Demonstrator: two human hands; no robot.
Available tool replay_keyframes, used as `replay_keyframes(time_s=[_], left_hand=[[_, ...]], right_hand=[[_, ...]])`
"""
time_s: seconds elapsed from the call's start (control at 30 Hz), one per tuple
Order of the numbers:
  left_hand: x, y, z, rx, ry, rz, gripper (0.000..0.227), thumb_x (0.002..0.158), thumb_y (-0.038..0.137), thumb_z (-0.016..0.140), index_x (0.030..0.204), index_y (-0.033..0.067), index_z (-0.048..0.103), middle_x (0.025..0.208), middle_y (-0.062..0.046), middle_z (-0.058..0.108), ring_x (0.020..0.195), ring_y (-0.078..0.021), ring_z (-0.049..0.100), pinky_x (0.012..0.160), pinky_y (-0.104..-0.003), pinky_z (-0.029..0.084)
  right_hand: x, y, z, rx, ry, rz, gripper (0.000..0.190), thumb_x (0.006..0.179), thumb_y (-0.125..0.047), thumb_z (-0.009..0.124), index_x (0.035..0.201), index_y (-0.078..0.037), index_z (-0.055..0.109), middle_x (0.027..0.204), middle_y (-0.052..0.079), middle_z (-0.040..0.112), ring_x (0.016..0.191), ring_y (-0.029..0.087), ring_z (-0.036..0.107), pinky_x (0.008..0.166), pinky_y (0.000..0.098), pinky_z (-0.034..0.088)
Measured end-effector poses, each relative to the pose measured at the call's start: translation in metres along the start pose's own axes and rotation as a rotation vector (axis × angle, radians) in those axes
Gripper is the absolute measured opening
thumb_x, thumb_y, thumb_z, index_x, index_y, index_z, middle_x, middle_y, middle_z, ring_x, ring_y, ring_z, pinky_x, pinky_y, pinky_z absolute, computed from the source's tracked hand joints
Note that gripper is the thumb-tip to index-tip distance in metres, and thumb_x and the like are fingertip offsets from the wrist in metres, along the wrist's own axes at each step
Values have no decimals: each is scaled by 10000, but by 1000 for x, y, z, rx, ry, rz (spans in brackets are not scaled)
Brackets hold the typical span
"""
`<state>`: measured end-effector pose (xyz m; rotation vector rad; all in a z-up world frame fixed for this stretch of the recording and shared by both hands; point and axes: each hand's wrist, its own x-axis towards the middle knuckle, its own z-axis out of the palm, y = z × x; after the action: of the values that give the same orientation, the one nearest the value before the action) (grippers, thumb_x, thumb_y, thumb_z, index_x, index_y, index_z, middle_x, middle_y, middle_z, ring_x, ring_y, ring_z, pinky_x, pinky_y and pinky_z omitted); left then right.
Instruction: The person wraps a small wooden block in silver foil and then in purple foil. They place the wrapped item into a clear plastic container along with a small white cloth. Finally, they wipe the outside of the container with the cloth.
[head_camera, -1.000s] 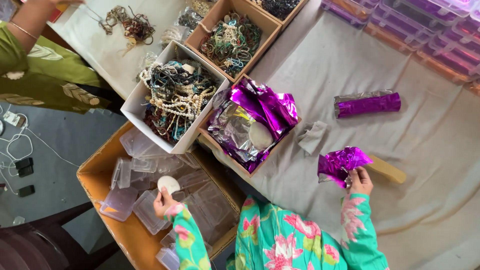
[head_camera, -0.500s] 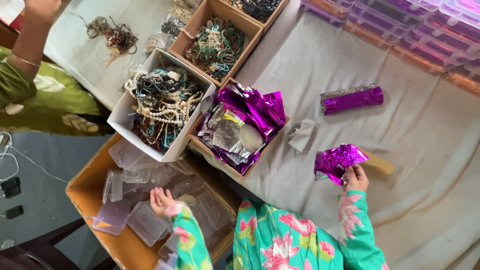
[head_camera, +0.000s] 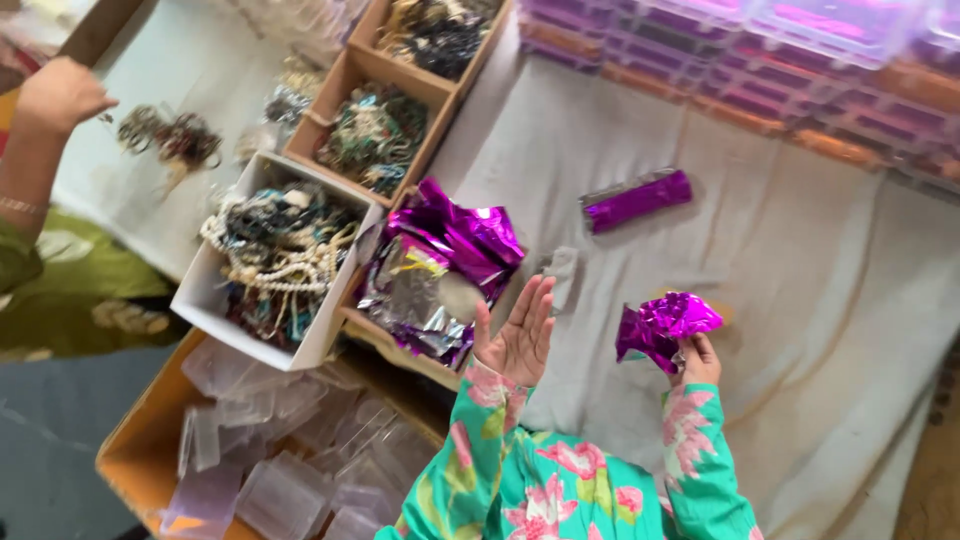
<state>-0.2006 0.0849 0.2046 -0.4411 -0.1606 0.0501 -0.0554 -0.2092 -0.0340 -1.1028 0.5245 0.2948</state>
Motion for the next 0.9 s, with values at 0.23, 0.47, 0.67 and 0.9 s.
replay_keyframes(time_s=[0.23,0.47,0.67,0.9], left_hand=[[28,-11,-63,-110,18,-157,641,1110,506,465,1619,123,397,1659,-54,407,1494,-218,448,1282,-420,336],[74,-47,-139,2073,275,-78,689,875,382,759,1459,92,535,1423,-65,594,1308,-224,564,1070,-451,448],[88,-30,-232,1642,429,-258,699,809,401,834,1384,106,569,1268,-90,705,1204,-237,652,1068,-435,494],[110,-93,-92,2638,-707,412,543,703,501,836,1115,169,717,1110,-27,727,1099,-227,657,980,-435,440]], right_hand=[[7,-2,-30,96,-43,-177,287,1020,-84,679,1307,-86,693,1147,36,734,1007,203,701,806,458,599],[42,26,-79,147,-185,-94,378,941,-60,659,1317,-38,633,1123,101,721,998,267,717,869,477,595],[24,22,-72,226,-211,-28,400,943,-30,647,1342,-24,630,1162,99,731,1032,227,718,927,379,577],[-21,-35,-33,234,-131,115,393,959,-172,625,1331,-58,578,1106,93,733,950,241,751,781,457,619]])
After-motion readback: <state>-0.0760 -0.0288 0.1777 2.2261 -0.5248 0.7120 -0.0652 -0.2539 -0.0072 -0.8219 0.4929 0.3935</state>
